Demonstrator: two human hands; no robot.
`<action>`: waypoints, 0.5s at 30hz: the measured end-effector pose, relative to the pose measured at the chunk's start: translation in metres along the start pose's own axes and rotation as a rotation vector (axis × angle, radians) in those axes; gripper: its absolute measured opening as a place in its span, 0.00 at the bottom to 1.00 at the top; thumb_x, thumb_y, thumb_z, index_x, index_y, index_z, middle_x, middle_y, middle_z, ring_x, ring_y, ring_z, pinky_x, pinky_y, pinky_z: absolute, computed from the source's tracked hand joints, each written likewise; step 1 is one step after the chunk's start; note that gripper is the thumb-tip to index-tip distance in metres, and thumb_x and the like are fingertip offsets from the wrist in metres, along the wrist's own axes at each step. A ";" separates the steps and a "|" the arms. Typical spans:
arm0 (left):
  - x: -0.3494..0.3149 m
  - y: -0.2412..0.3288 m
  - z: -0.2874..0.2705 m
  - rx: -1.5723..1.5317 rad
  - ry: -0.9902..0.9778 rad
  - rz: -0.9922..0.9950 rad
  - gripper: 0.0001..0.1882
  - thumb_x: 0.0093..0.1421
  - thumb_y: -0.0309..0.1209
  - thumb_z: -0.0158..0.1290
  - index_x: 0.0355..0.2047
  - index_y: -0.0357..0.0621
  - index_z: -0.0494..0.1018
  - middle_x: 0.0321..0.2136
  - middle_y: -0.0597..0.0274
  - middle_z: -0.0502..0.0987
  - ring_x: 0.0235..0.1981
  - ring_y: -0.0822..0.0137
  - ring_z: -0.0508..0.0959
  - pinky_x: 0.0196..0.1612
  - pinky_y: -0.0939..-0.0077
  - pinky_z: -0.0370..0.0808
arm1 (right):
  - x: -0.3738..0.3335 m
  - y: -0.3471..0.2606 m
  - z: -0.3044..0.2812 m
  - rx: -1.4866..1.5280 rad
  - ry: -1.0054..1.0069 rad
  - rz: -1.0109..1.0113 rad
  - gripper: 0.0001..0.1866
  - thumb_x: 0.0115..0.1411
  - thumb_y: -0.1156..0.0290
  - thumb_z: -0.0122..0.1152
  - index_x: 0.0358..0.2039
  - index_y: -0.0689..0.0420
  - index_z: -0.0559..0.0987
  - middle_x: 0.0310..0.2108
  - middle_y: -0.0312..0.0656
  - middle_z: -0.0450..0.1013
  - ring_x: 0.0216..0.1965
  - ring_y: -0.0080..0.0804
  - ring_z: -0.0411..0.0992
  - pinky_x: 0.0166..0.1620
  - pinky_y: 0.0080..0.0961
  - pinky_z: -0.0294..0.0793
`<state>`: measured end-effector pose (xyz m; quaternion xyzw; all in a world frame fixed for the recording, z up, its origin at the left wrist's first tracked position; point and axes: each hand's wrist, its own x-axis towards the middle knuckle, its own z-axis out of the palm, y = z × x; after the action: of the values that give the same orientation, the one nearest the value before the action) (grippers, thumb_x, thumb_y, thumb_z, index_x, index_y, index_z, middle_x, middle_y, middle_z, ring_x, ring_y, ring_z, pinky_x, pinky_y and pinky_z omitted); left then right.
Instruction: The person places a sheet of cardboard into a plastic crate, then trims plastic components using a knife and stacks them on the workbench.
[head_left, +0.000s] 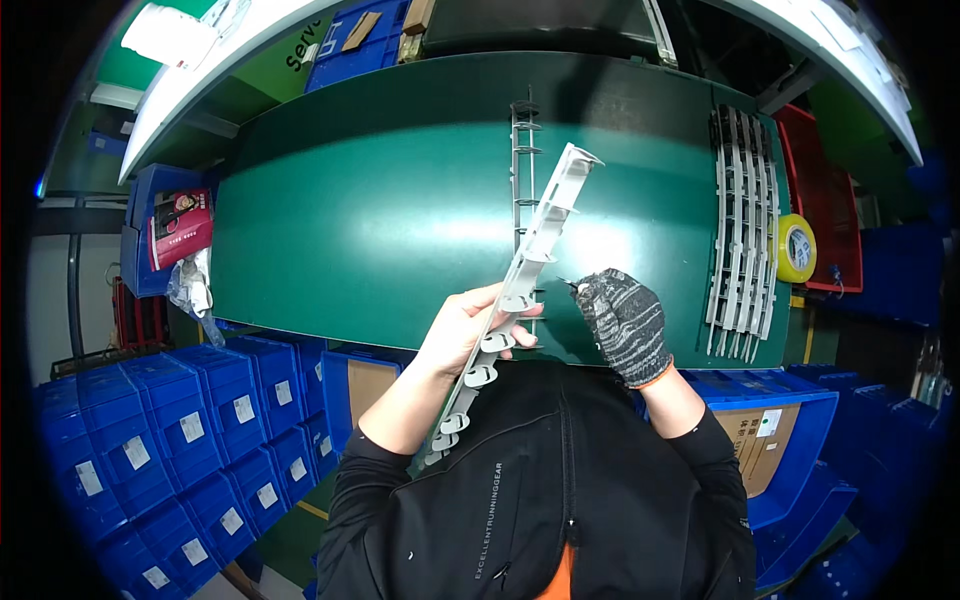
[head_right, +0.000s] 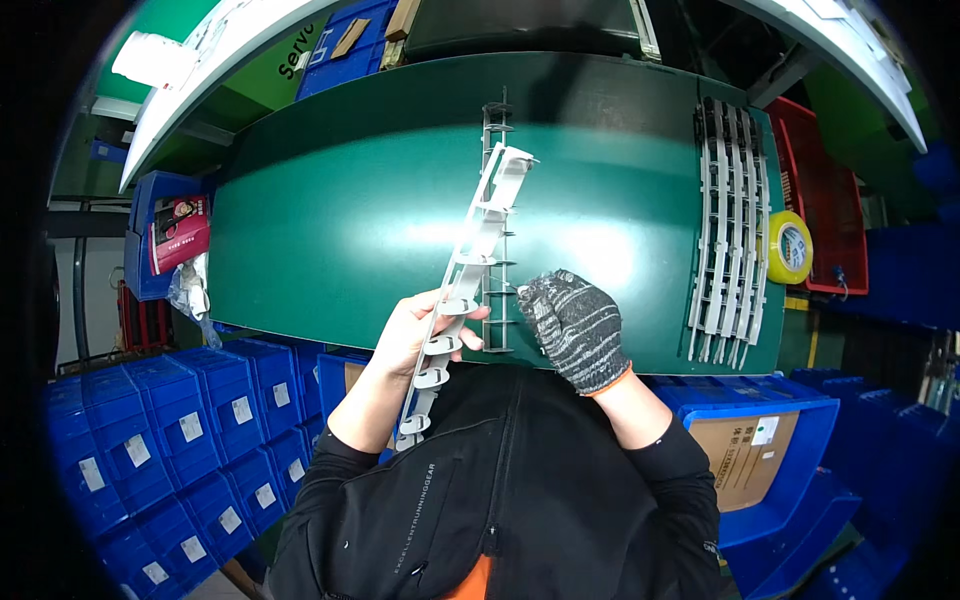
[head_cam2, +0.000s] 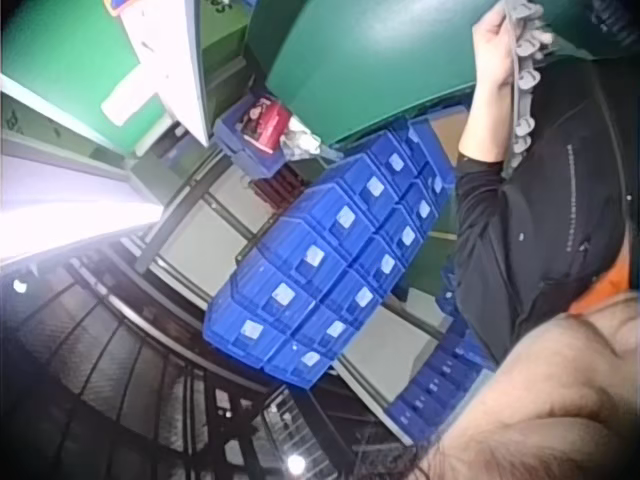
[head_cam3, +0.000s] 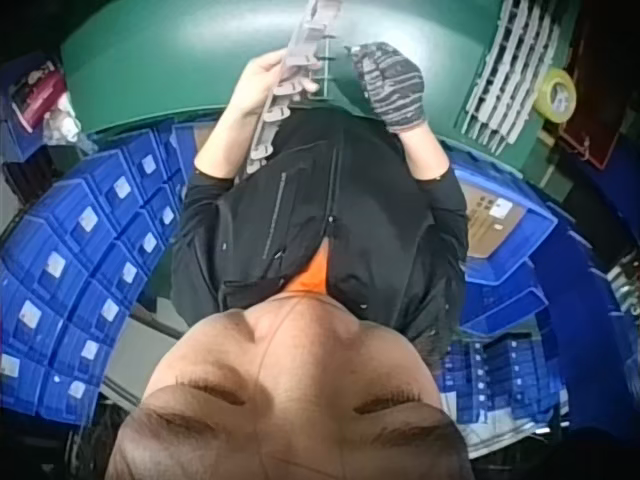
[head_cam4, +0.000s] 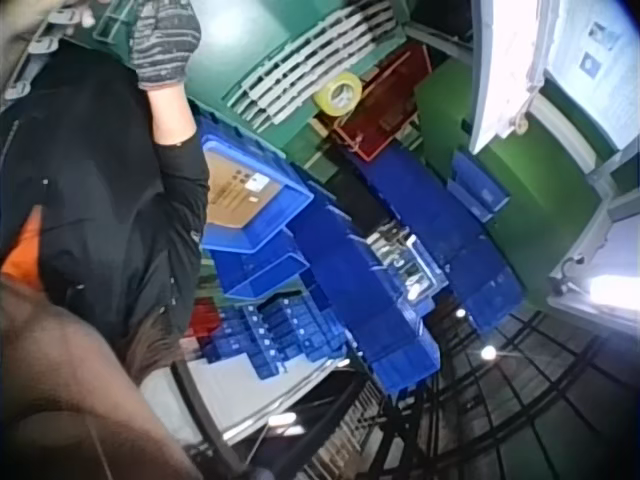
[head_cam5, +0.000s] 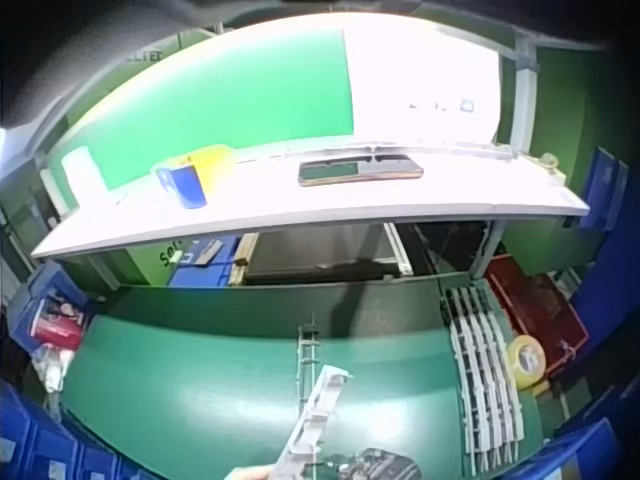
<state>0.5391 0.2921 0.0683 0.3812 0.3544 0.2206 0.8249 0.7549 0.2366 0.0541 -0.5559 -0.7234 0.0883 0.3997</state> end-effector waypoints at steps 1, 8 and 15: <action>0.002 -0.001 0.000 -0.005 0.009 -0.001 0.24 0.56 0.41 0.51 0.47 0.35 0.66 0.38 0.56 0.75 0.29 0.70 0.78 0.23 0.86 0.74 | 0.008 -0.008 -0.006 0.081 -0.076 0.121 0.06 0.49 0.70 0.56 0.26 0.58 0.77 0.25 0.44 0.72 0.27 0.41 0.70 0.30 0.33 0.69; 0.006 -0.002 0.003 -0.041 0.038 -0.015 0.24 0.55 0.40 0.52 0.47 0.35 0.66 0.38 0.55 0.75 0.30 0.68 0.78 0.23 0.84 0.76 | 0.022 -0.021 -0.006 0.099 -0.136 0.354 0.07 0.47 0.67 0.59 0.24 0.57 0.77 0.22 0.44 0.70 0.26 0.40 0.70 0.30 0.33 0.68; 0.007 -0.001 0.002 -0.054 0.009 -0.032 0.22 0.57 0.38 0.51 0.48 0.35 0.66 0.39 0.52 0.74 0.30 0.68 0.79 0.23 0.83 0.76 | 0.024 -0.011 -0.008 0.005 0.001 0.352 0.07 0.47 0.67 0.60 0.22 0.58 0.77 0.21 0.43 0.70 0.24 0.40 0.69 0.28 0.32 0.68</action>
<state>0.5447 0.2951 0.0659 0.3520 0.3579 0.2186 0.8368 0.7511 0.2508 0.0770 -0.6730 -0.6147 0.1586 0.3796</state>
